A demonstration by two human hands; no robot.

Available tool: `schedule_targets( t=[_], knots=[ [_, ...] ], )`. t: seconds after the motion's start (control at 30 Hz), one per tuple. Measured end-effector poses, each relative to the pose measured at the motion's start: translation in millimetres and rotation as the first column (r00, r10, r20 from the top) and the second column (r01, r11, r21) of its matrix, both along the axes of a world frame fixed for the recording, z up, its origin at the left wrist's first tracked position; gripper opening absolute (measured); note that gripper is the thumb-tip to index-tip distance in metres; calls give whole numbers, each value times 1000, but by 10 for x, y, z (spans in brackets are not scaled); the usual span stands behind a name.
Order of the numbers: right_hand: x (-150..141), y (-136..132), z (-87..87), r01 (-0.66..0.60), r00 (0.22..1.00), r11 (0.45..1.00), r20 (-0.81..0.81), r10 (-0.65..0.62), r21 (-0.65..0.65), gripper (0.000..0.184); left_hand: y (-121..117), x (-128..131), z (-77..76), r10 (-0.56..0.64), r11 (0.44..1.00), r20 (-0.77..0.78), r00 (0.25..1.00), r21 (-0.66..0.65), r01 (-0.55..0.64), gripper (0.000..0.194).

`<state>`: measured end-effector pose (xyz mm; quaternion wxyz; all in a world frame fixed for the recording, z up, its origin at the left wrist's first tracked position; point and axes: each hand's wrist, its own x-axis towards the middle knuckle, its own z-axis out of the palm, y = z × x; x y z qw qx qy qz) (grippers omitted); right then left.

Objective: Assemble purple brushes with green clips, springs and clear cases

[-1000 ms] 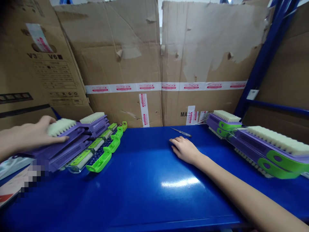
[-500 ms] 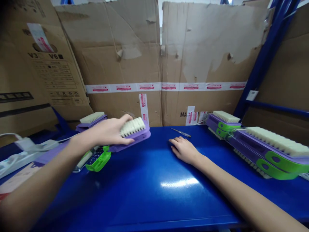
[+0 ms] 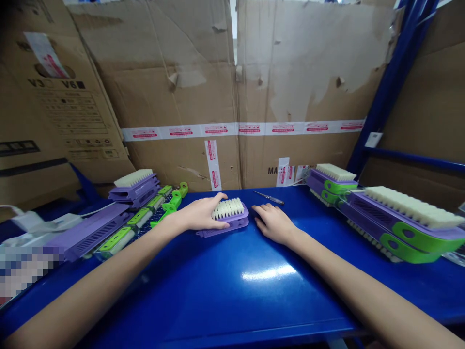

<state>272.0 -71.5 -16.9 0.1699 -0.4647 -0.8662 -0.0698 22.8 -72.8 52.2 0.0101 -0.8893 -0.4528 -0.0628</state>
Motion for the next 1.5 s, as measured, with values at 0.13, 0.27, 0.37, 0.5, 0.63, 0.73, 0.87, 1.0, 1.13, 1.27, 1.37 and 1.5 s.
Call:
schedule_targets(
  t=[0.13,0.27,0.37,0.5,0.63,0.73,0.87,1.0,1.13,1.27,1.37,1.5],
  knots=[
    [-8,-11,11,15,1000,1000,-4,-15,-15,40,-106,-44,-88,24,958,18,1000,284,-29,68],
    [-8,-10,7,20,1000,1000,-11,-20,-24,40,-303,-100,-245,42,875,51,998,480,-61,53],
    [3,-5,-12,-4,999,1000,-48,4,8,39,-415,-126,-394,62,840,103,993,532,-107,49],
    [-8,-42,9,-92,980,981,-160,120,173,32,-462,-146,-531,89,840,157,984,519,-159,47],
    [-66,-128,78,-209,937,917,-198,288,340,30,-450,-173,-572,112,868,238,965,449,-211,44],
    [-99,-172,96,-289,918,875,-148,369,388,32,-435,-188,-581,74,892,249,966,415,-176,44],
    [-100,-177,81,-328,913,860,-103,395,391,33,-417,-196,-599,24,903,249,968,410,-127,45],
    [-89,-166,84,-331,909,862,-115,401,383,34,-405,-200,-607,25,907,245,969,402,-125,45],
    [-93,-173,103,-327,908,861,-123,401,390,35,-403,-200,-600,38,897,252,967,418,-145,46],
    [-100,-185,112,-327,906,854,-121,405,405,36,-406,-205,-576,101,890,251,963,410,-201,47],
    [-100,-188,114,-323,910,859,-120,398,398,36,-408,-211,-566,139,899,231,963,380,-220,48],
    [-97,-183,109,-320,911,866,-127,392,384,36,-410,-213,-568,146,896,196,970,389,-214,48]
  ],
)
